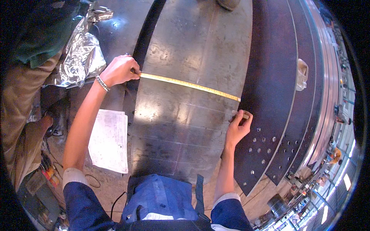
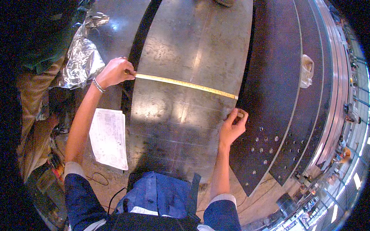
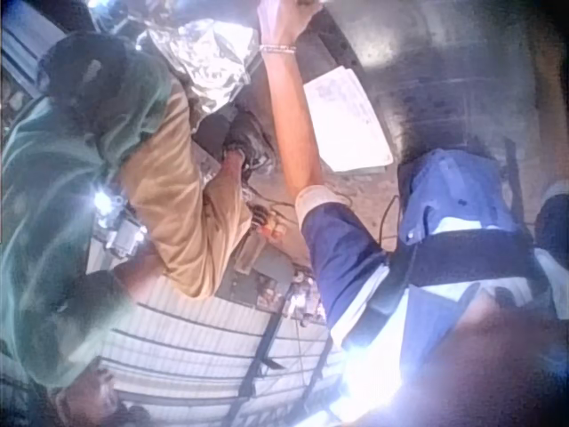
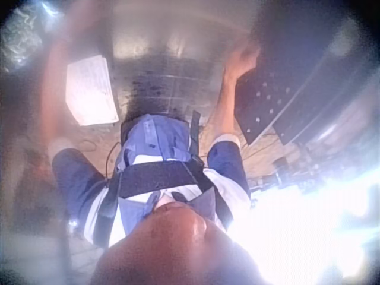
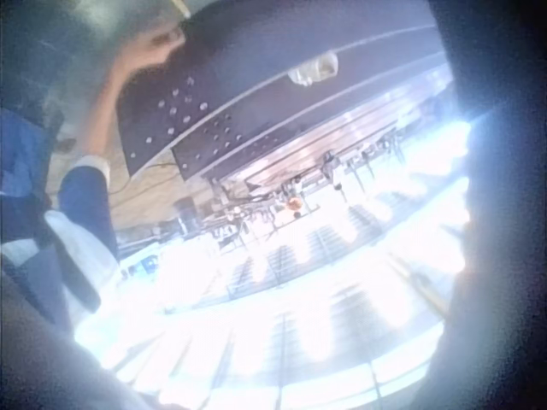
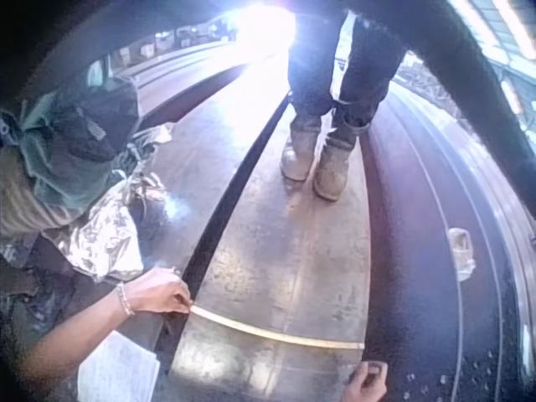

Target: The person measures a large curved metal sheet using a yellow tape measure and marks points with a white marker. They repeatedly reposition the tape measure along the sheet's surface and make marks at measured intervals.

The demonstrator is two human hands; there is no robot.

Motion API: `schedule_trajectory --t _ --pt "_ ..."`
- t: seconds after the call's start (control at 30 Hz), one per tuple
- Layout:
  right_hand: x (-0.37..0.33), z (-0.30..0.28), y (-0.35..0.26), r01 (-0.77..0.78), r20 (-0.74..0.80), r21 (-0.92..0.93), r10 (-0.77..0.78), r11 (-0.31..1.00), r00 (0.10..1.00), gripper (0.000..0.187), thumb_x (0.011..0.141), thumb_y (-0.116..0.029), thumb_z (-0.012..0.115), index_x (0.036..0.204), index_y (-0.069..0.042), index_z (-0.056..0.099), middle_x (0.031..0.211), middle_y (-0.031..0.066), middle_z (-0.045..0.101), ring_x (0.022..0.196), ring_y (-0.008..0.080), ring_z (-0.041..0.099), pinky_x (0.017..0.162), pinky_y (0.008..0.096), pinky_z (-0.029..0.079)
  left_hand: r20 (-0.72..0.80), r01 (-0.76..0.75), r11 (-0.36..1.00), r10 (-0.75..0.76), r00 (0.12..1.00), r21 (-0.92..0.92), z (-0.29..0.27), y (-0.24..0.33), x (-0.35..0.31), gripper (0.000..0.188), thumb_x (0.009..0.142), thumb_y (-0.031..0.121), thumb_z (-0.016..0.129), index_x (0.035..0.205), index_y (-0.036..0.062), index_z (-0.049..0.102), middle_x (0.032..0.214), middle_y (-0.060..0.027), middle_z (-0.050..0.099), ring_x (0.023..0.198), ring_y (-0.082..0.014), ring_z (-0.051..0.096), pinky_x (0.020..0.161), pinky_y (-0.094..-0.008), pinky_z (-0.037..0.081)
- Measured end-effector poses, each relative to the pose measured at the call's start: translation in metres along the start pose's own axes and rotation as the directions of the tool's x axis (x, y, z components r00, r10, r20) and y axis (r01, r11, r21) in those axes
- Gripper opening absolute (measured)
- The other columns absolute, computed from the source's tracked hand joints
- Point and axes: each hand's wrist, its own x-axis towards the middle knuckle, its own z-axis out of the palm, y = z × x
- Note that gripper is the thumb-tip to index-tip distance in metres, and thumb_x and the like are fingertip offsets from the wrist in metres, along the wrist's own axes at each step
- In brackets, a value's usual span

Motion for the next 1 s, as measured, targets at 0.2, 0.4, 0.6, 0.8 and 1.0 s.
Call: schedule_trajectory --t 0.2,0.4,0.6,0.8,1.0 --pt "-0.013 -0.019 0.005 -0.042 -0.024 -0.047 0.041 0.998 0.999 0.017 0.101 -0.017 0.06 0.097 -0.001 0.059 0.074 0.0044 0.064 0.061 0.009 0.055 0.056 0.0265 0.045 -0.016 -0.052 0.999 0.051 0.999 -0.016 0.0 -0.005 0.001 0.012 0.074 0.021 0.08 0.081 0.0119 0.079 0.084 -0.007 0.074 0.086 -0.0284 0.066 0.081 -0.04 0.052" --pt "-0.015 -0.057 0.005 -0.122 -0.12 -0.066 0.114 0.99 0.986 0.027 0.105 -0.024 0.05 0.094 -0.001 0.057 0.074 0.0073 0.064 0.067 0.0157 0.058 0.064 0.0317 0.047 0.023 -0.011 1.0 0.011 1.0 0.028 -0.006 0.004 -0.002 0.016 0.073 0.023 0.081 0.081 0.011 0.075 0.081 -0.0103 0.071 0.082 -0.0319 0.066 0.076 -0.0435 0.051" --pt "0.013 -0.184 0.035 -0.058 -0.55 -0.111 -0.013 0.992 0.835 0.029 0.107 -0.022 0.044 0.102 0.002 0.06 0.083 0.0112 0.061 0.073 0.0196 0.057 0.069 0.0336 0.048 -0.187 -0.042 0.972 -0.003 0.982 -0.233 -0.007 0.057 -0.033 0.046 0.066 0.019 0.087 0.106 0.0066 0.068 0.085 -0.0084 0.072 0.08 -0.0234 0.07 0.074 -0.0348 0.053" --pt "0.009 -0.282 0.048 -0.142 -0.718 -0.256 -0.09 0.956 0.69 0.03 0.106 -0.021 0.045 0.102 0.002 0.064 0.088 0.0114 0.062 0.079 0.0209 0.058 0.072 0.0342 0.049 -0.232 0.031 0.733 -0.254 0.939 -0.68 0.028 0.083 -0.083 0.046 0.074 0.002 0.081 0.117 -0.0004 0.068 0.092 -0.0063 0.074 0.084 -0.0127 0.068 0.081 -0.0285 0.054" --pt "-0.045 -0.266 0.056 -0.211 -0.655 -0.093 0.1 0.973 0.749 0.033 0.104 -0.023 0.049 0.101 0.006 0.065 0.086 0.0109 0.064 0.077 0.0209 0.056 0.074 0.0365 0.047 -0.225 0.065 0.742 -0.284 0.932 -0.668 0.051 0.122 -0.113 0.04 0.075 0.017 0.086 0.109 0.0022 0.073 0.091 -0.0067 0.076 0.084 -0.0123 0.07 0.078 -0.0285 0.055"
